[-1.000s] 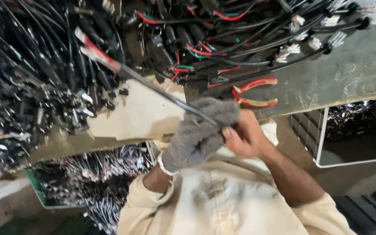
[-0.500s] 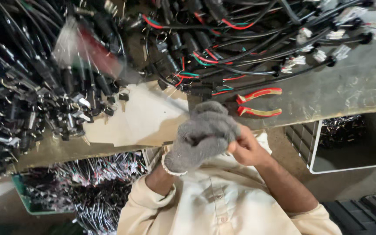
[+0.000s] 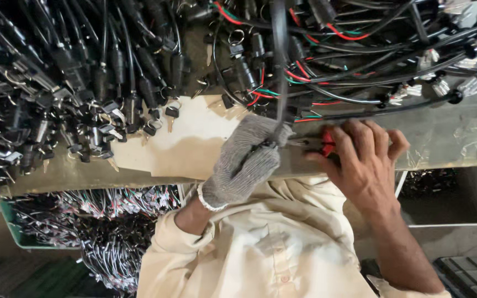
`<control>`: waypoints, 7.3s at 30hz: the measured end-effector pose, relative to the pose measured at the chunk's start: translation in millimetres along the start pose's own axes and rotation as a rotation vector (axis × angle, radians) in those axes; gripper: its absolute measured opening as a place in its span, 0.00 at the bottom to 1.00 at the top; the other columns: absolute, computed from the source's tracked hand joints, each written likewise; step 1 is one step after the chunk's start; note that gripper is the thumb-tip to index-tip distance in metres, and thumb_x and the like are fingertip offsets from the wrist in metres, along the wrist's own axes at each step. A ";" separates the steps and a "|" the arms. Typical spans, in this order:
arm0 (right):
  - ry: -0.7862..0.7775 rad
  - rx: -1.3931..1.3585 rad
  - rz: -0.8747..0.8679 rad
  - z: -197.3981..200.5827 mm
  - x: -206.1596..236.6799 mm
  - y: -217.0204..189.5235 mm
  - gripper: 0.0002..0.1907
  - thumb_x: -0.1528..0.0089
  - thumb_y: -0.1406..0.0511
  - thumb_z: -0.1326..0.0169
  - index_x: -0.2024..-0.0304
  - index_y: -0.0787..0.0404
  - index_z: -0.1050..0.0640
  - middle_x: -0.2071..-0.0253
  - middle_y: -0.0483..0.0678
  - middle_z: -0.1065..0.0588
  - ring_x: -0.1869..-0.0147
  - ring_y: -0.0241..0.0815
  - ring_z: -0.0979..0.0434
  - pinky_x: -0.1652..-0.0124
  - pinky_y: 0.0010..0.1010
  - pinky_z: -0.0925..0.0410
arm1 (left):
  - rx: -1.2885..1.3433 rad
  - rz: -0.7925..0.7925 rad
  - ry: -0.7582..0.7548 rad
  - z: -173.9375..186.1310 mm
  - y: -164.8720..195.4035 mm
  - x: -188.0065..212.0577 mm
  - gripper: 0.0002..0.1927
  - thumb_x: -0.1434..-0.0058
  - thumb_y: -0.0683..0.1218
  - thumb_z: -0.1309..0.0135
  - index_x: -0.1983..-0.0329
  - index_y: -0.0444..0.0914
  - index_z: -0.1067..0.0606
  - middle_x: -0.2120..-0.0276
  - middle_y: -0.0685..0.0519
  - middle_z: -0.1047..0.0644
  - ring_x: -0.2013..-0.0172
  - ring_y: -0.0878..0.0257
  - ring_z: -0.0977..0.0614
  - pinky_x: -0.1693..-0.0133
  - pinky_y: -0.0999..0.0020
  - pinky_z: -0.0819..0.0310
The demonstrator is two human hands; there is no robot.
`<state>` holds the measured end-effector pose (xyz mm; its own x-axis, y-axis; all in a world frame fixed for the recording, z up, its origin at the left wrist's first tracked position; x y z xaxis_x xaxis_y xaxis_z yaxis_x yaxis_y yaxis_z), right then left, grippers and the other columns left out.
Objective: The person picks up a black cable, strips and arranges its inner red, green and black wires, and fits a black connector onto the cable end, using pliers to crimp or tighten it. They place the finished cable with the pile of completed cables on the workbench and repeat the process on another cable.
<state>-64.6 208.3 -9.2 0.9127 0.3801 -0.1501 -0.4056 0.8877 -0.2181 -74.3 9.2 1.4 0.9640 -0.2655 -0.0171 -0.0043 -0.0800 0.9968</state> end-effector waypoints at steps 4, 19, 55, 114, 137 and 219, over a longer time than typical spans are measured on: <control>0.137 -0.336 -0.186 6.5 1.3 27.3 0.32 0.43 0.43 0.37 0.49 0.58 0.24 0.49 0.51 0.26 0.44 0.52 0.28 0.44 0.49 0.39 | -0.031 -0.211 -0.042 -8.9 26.0 -11.1 0.14 0.25 0.44 0.46 0.40 0.36 0.32 0.48 0.47 0.27 0.48 0.62 0.24 0.48 0.67 0.27; 0.113 -0.460 0.136 35.9 -53.9 -25.2 0.17 0.48 0.65 0.36 0.61 0.62 0.27 0.58 0.52 0.23 0.50 0.54 0.21 0.54 0.42 0.30 | 0.347 0.317 -0.118 -36.1 11.9 3.0 0.26 0.30 0.48 0.49 0.32 0.34 0.36 0.51 0.49 0.25 0.57 0.59 0.25 0.52 0.66 0.27; -0.026 -0.372 -0.181 17.3 -33.8 -21.3 0.16 0.51 0.68 0.36 0.63 0.60 0.26 0.69 0.50 0.27 0.64 0.53 0.24 0.67 0.44 0.34 | -0.890 -0.260 -0.020 -36.2 18.3 17.1 0.26 0.37 0.39 0.44 0.34 0.36 0.30 0.44 0.44 0.23 0.50 0.45 0.20 0.51 0.49 0.24; 0.296 -1.435 -0.368 42.8 -27.9 -16.7 0.19 0.28 0.53 0.52 0.50 0.62 0.27 0.55 0.49 0.27 0.49 0.42 0.26 0.45 0.39 0.32 | 0.360 0.264 -0.402 -71.5 -5.0 25.7 0.15 0.24 0.51 0.47 0.44 0.36 0.27 0.63 0.57 0.25 0.63 0.71 0.24 0.58 0.75 0.25; 0.063 -0.724 0.046 51.7 -23.8 -78.5 0.12 0.33 0.70 0.49 0.48 0.68 0.23 0.64 0.54 0.25 0.64 0.55 0.25 0.64 0.41 0.32 | 0.537 0.043 0.003 -13.9 44.9 8.6 0.23 0.28 0.58 0.43 0.45 0.35 0.28 0.52 0.48 0.26 0.50 0.56 0.25 0.45 0.60 0.28; -0.155 -1.504 -0.111 -44.0 3.2 -48.6 0.18 0.32 0.63 0.55 0.47 0.70 0.24 0.61 0.44 0.26 0.60 0.33 0.31 0.59 0.26 0.34 | -0.450 -0.174 -0.178 -22.9 28.8 6.2 0.23 0.33 0.47 0.39 0.35 0.41 0.27 0.37 0.48 0.26 0.36 0.47 0.26 0.32 0.56 0.34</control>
<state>-44.2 155.0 -41.5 0.8982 0.4394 0.0118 0.0786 -0.1341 -0.9878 -62.3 27.3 31.8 0.8801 -0.4472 -0.1596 0.3045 0.2738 0.9123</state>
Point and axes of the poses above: each hand's wrist, its own x-axis away from the middle knuckle, its own z-axis out of the back of the hand, y = z × x, the point moved 9 cm from there along -x, towards the middle knuckle
